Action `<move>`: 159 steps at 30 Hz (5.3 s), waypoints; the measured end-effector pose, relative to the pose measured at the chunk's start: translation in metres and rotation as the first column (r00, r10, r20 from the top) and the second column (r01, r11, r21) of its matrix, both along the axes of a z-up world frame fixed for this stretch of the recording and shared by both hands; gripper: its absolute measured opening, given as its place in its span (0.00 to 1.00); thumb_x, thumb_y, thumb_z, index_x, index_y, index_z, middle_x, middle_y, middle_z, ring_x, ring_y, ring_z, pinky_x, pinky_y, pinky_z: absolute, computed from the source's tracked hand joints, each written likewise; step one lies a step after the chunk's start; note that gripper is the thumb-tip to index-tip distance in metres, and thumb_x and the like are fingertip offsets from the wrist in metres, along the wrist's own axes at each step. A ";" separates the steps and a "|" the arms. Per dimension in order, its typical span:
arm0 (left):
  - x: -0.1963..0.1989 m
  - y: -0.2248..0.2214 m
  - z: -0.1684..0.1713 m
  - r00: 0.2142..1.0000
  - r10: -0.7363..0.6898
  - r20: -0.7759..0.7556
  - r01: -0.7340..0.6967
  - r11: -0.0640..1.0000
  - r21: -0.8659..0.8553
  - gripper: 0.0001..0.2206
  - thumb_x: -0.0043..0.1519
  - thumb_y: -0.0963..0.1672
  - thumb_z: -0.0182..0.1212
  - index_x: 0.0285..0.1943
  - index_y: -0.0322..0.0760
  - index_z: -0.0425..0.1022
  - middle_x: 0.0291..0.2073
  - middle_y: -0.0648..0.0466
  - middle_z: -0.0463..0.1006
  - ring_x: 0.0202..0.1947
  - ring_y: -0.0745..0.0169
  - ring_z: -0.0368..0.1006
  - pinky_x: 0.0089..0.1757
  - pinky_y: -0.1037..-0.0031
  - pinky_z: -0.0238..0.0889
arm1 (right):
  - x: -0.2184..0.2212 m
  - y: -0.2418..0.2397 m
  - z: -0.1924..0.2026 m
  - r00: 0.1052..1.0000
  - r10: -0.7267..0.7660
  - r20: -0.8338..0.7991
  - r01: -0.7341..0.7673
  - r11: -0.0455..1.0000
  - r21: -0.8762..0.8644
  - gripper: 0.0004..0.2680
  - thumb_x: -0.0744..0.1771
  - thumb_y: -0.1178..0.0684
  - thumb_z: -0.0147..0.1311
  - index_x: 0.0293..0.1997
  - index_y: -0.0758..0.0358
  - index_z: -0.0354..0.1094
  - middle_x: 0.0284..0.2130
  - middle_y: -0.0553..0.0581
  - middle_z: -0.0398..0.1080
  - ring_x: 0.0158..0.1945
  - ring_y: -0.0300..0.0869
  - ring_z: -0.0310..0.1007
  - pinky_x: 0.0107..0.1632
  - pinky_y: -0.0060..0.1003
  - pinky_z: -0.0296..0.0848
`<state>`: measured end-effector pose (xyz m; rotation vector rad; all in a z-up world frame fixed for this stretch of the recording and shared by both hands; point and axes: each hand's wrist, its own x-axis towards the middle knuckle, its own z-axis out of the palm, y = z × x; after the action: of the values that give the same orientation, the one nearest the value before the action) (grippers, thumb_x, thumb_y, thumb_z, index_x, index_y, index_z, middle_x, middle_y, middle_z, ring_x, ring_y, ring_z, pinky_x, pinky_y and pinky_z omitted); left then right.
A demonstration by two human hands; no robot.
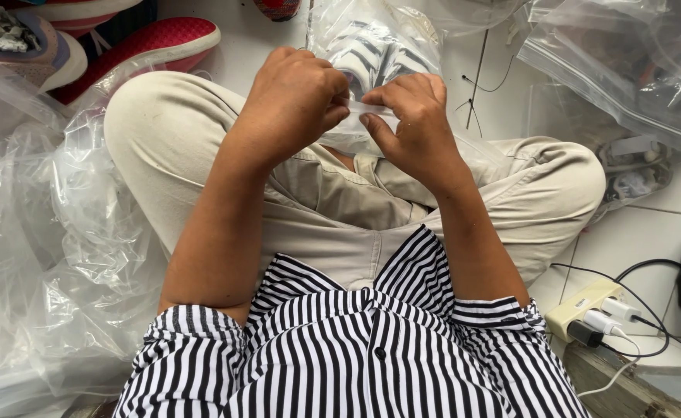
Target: The person is organizing shoes by placing individual pairs into clear plastic zip-lock bags and sealing them.
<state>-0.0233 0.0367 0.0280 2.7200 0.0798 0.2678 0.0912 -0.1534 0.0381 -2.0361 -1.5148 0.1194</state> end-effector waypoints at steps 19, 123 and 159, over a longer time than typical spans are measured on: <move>0.002 0.006 0.001 1.000 0.006 -0.027 -0.009 0.997 -0.080 0.03 0.58 0.46 0.70 0.37 0.50 0.83 0.30 0.62 0.82 0.38 0.53 0.75 0.45 0.59 0.56 | 0.000 0.009 -0.016 0.999 -0.039 0.008 0.039 0.997 0.065 0.06 0.67 0.63 0.62 0.35 0.57 0.68 0.30 0.47 0.68 0.39 0.44 0.65 0.56 0.44 0.56; -0.013 0.037 -0.015 0.962 0.188 0.198 -0.200 0.979 0.044 0.09 0.67 0.45 0.69 0.33 0.47 0.79 0.27 0.59 0.80 0.30 0.49 0.73 0.35 0.58 0.59 | -0.010 0.065 -0.026 0.990 -0.138 0.017 0.136 0.988 0.068 0.05 0.68 0.47 0.59 0.34 0.51 0.71 0.30 0.46 0.73 0.38 0.48 0.68 0.48 0.48 0.59; -0.025 0.034 0.002 0.803 0.471 0.364 -0.478 0.875 -0.078 0.06 0.66 0.44 0.63 0.34 0.46 0.77 0.28 0.58 0.80 0.30 0.51 0.70 0.34 0.59 0.58 | 0.079 -0.154 -0.063 0.835 -0.450 0.316 0.468 0.883 0.021 0.14 0.74 0.41 0.52 0.38 0.61 0.67 0.20 0.53 0.65 0.20 0.44 0.64 0.24 0.42 0.65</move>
<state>-0.0481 0.0702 0.0301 2.5689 0.6593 0.9299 0.1700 -0.3071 -0.0252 -2.4981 -1.1493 -0.3742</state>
